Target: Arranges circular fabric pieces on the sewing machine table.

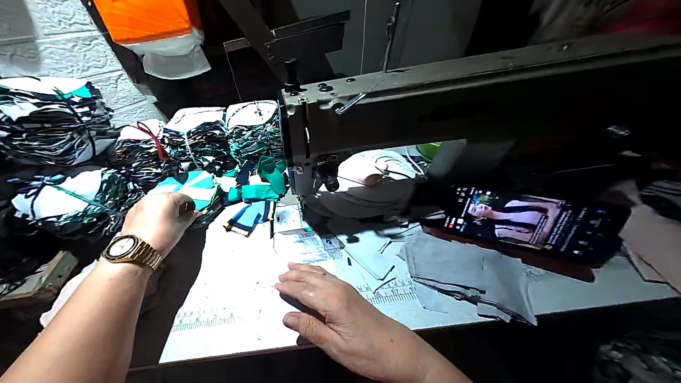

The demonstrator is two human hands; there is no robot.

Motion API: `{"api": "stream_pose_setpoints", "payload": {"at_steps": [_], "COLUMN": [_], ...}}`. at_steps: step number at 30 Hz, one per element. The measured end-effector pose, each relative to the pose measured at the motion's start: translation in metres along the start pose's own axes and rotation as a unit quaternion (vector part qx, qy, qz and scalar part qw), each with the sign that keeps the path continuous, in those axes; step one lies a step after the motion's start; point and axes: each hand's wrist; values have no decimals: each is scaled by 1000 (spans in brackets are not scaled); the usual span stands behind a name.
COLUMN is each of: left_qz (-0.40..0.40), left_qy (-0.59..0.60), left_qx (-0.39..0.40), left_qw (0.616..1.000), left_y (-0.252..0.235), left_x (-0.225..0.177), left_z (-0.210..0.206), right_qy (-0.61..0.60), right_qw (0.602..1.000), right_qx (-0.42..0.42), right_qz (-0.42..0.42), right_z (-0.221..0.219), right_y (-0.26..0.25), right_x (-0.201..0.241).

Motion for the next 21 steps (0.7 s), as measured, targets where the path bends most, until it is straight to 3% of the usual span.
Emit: {"api": "stream_pose_setpoints", "payload": {"at_steps": [21], "left_qz": [2], "left_qy": [-8], "left_qx": [7], "left_qw": [1000], "left_y": [-2], "left_x": [1], "left_z": [1], "right_qy": [8], "right_qw": [1000], "right_qx": [0], "right_qz": [4], "right_z": [-1], "right_y": [0], "right_x": [-1]}}
Point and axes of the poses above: each hand's wrist, its own y-axis away from the middle knuckle, its own z-axis out of the back of the hand, x = y × z, and after that the axes turned 12 degrees about x, right-handed
